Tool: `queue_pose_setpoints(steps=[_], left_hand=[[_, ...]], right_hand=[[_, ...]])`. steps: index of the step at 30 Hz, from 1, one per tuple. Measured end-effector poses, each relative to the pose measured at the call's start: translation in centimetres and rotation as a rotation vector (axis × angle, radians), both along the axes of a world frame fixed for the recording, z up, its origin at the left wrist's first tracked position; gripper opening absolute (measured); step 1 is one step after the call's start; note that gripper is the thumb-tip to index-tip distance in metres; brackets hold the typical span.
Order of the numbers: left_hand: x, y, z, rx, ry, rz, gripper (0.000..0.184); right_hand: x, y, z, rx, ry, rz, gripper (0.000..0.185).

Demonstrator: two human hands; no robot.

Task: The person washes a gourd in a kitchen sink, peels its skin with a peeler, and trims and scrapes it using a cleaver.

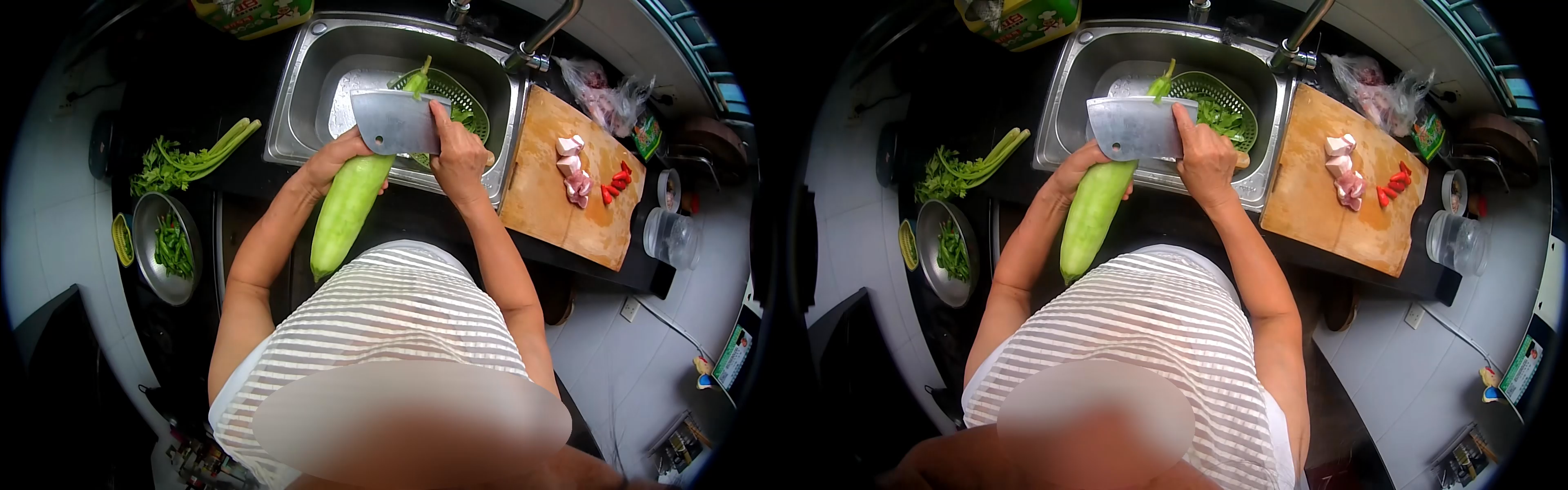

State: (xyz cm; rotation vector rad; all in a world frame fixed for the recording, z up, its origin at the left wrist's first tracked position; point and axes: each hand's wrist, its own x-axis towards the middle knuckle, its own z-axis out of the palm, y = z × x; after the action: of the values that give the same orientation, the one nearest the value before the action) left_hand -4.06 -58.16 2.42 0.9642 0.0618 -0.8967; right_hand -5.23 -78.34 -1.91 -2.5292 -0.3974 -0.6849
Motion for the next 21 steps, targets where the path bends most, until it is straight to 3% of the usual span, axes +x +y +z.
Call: queue_pose_setpoints(steps=[3,5,8,11,21], left_hand=[[-0.5,-0.1,0.4,-0.017,0.017,-0.005,0.042],[-1.0,-0.3,0.9,-0.080,0.018,-0.036,0.047],[-1.0,0.3,-0.1,-0.075,0.053,-0.036,0.053],[-0.8,0.9,-2.3,-0.112,0.137,-0.023,0.048],[-1.0,0.4,-1.7,-0.072,0.126,0.008,0.041]], right_hand=[[-0.1,-0.3,0.2,-0.051,0.070,-0.052,0.069],[0.5,-1.3,-0.1,0.050,0.090,-0.153,0.067],[-1.1,-0.8,1.6,0.023,0.101,-0.044,0.065],[-2.1,0.7,2.6,0.003,0.049,0.131,0.063],[-1.8,0.9,2.1,0.071,0.056,0.089,0.067]])
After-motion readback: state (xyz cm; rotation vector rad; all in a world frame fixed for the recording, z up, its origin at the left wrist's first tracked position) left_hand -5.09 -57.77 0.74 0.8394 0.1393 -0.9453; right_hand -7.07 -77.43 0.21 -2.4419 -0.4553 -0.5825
